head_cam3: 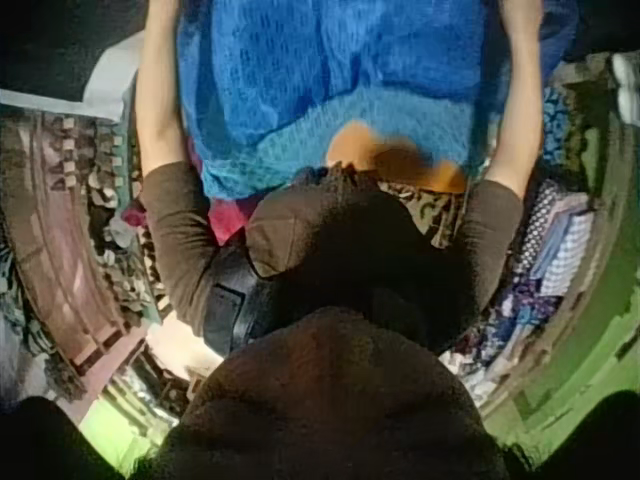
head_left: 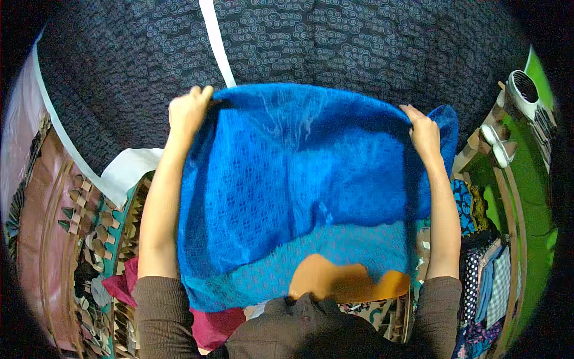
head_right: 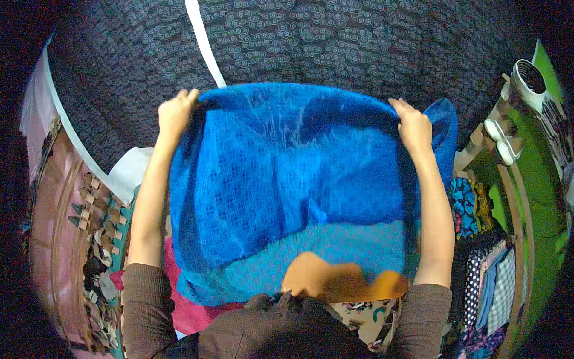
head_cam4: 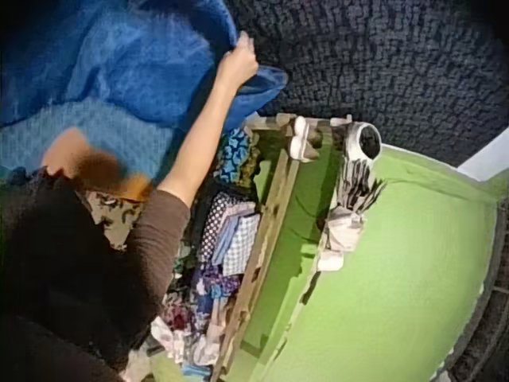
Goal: Folding large pieces of blue and purple fabric on a small table.
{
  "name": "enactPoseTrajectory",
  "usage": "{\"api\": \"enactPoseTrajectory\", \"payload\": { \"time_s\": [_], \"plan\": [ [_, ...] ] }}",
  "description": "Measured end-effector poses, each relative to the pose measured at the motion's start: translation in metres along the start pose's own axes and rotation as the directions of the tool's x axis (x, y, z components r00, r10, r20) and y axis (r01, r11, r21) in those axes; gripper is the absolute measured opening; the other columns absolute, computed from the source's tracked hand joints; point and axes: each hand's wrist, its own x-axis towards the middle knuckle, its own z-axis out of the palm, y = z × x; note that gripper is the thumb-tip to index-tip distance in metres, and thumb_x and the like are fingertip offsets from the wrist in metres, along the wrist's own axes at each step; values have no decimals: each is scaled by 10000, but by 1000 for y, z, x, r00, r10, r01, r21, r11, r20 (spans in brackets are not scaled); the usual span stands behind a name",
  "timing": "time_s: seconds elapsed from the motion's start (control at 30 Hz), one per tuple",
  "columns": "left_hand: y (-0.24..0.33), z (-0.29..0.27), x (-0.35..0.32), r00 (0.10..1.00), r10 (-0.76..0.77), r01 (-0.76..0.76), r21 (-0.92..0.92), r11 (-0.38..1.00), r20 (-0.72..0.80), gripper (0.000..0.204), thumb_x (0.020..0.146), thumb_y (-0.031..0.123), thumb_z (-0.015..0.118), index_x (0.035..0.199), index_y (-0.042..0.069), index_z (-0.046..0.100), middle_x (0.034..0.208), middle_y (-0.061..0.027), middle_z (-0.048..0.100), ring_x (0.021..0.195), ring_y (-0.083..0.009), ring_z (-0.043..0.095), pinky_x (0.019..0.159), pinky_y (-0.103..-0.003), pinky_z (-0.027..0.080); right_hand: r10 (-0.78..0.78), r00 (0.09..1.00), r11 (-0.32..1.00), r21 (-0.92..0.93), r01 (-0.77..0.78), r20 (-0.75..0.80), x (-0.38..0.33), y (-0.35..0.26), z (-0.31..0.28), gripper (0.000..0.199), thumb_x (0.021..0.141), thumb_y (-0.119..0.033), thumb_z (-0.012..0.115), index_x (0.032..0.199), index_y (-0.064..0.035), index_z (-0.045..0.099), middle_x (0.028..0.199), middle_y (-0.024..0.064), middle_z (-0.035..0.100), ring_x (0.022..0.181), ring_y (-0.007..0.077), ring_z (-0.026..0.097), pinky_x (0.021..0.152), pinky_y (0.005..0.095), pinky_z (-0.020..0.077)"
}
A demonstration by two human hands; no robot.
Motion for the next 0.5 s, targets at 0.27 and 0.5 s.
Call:
{"api": "enactPoseTrajectory", "payload": {
  "time_s": [0.27, 0.5],
  "plan": [
    [11, -72, -34, 995, 22, -23, -17, 1000, -96, 237, 743, 246, 589, 948, 136, 547, 747, -58, 556, 508, -221, 572, 443, -330, 452, -46, 997, 999, 14, 47, -54, -38, 7, -22, 525, 658, 52, 515, 1136, -162, 550, 1171, 133, 541, 896, 313, 603, 763, 391, 500],
    [77, -135, -188, 999, 52, -49, -193, 980, 10, 233, 644, 169, 576, 862, 90, 563, 626, -24, 443, 458, -181, 457, 437, -308, 357, -41, 985, 995, 100, 25, 165, -132, -12, -77, 603, 550, 138, 499, 1106, -88, 559, 1134, 177, 558, 1007, 306, 562, 831, 378, 469]
  ]
}}
